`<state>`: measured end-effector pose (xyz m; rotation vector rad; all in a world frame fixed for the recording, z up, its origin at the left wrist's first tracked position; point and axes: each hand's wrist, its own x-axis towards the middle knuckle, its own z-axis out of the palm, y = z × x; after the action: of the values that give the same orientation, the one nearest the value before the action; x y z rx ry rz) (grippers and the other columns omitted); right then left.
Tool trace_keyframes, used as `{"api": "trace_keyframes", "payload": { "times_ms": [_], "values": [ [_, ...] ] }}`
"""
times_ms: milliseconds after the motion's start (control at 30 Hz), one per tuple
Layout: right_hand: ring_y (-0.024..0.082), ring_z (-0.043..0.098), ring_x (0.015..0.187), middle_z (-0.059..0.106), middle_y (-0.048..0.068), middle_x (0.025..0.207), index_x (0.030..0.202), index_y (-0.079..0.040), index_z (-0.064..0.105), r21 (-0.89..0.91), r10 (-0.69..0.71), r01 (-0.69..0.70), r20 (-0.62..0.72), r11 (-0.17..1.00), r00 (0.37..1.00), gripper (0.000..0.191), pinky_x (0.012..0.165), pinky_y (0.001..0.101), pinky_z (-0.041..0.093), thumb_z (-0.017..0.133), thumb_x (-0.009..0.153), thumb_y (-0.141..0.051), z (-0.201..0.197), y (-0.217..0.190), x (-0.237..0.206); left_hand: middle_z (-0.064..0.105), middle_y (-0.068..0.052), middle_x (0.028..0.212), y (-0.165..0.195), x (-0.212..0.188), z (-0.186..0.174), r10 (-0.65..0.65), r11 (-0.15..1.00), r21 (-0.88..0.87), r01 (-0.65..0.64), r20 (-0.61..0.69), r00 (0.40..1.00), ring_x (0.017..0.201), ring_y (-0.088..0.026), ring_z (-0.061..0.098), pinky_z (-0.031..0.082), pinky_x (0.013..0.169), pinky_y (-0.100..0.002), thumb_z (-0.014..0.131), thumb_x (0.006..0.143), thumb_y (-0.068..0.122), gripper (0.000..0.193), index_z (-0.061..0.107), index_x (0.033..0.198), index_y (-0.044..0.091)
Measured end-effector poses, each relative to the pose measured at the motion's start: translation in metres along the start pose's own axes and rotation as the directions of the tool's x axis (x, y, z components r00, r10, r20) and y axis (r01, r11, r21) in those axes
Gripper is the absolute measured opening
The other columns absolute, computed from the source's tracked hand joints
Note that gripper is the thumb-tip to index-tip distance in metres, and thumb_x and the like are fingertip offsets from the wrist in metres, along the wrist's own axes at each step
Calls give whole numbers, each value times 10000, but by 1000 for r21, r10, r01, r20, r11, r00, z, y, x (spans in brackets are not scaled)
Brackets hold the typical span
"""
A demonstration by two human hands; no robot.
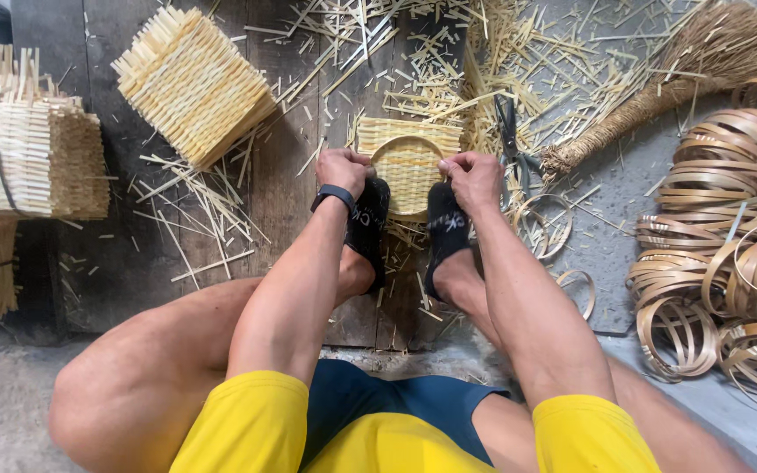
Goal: The person sits on the floor of a basket workshop assembling round woven bamboo baskets. They fit a woven bamboo side panel around a circular base, weave a thin bamboo ring strip around the rim to bind it, trim excess material with scissors, press the assembly over a wooden form, and place the finished basket onto a stack of completed baskets.
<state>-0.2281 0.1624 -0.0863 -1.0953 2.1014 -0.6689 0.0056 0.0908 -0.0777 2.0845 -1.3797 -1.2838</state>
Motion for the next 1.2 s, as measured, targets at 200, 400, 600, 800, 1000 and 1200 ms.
{"api": "trace_keyframes", "payload": {
  "times_ms": [200,400,600,800,1000,1200],
  "values": [
    [132,701,668,773,36,768,877,-102,817,-26,7,-5,58,1000,998,117,664,330,575,854,798,-179,-7,-7,7,799,-85,815,6,5,-16,-3,1000,-18,5,134,991,742,-175,776,627,764,-305,888,639,79,216,823,843,104],
    [174,622,556,667,76,678,749,-23,707,68,256,-252,-46,965,966,331,513,330,521,733,960,-276,27,-26,-56,748,-82,1018,39,16,3,457,809,335,-483,159,875,968,-241,683,575,858,-378,771,900,175,124,827,1008,151],
    [131,569,508,645,67,719,859,-60,659,666,516,-691,502,281,694,247,400,250,409,743,937,-278,84,-15,-101,657,-64,1215,30,23,39,820,527,121,-841,188,541,1161,-312,540,465,990,-434,745,942,253,207,812,1126,185],
    [125,492,461,606,81,666,823,11,607,559,596,-755,493,343,634,388,364,245,323,711,979,-329,94,9,-100,625,-75,1180,15,26,51,806,585,54,-809,73,588,1144,-298,548,510,979,-401,759,930,248,194,801,1117,218],
    [101,455,446,602,46,669,862,6,677,672,514,-601,364,432,777,250,382,258,332,707,934,-232,111,15,-98,609,-77,1131,11,26,52,786,607,49,-793,112,608,1054,-292,561,526,910,-401,762,947,210,176,801,1118,193],
    [97,471,475,626,34,700,878,-5,670,648,475,-634,437,422,764,225,412,253,345,674,964,-213,98,10,-97,640,-52,1101,13,22,55,791,597,108,-795,91,606,1005,-277,577,525,880,-399,747,949,223,171,805,1107,193]
  ]
}}
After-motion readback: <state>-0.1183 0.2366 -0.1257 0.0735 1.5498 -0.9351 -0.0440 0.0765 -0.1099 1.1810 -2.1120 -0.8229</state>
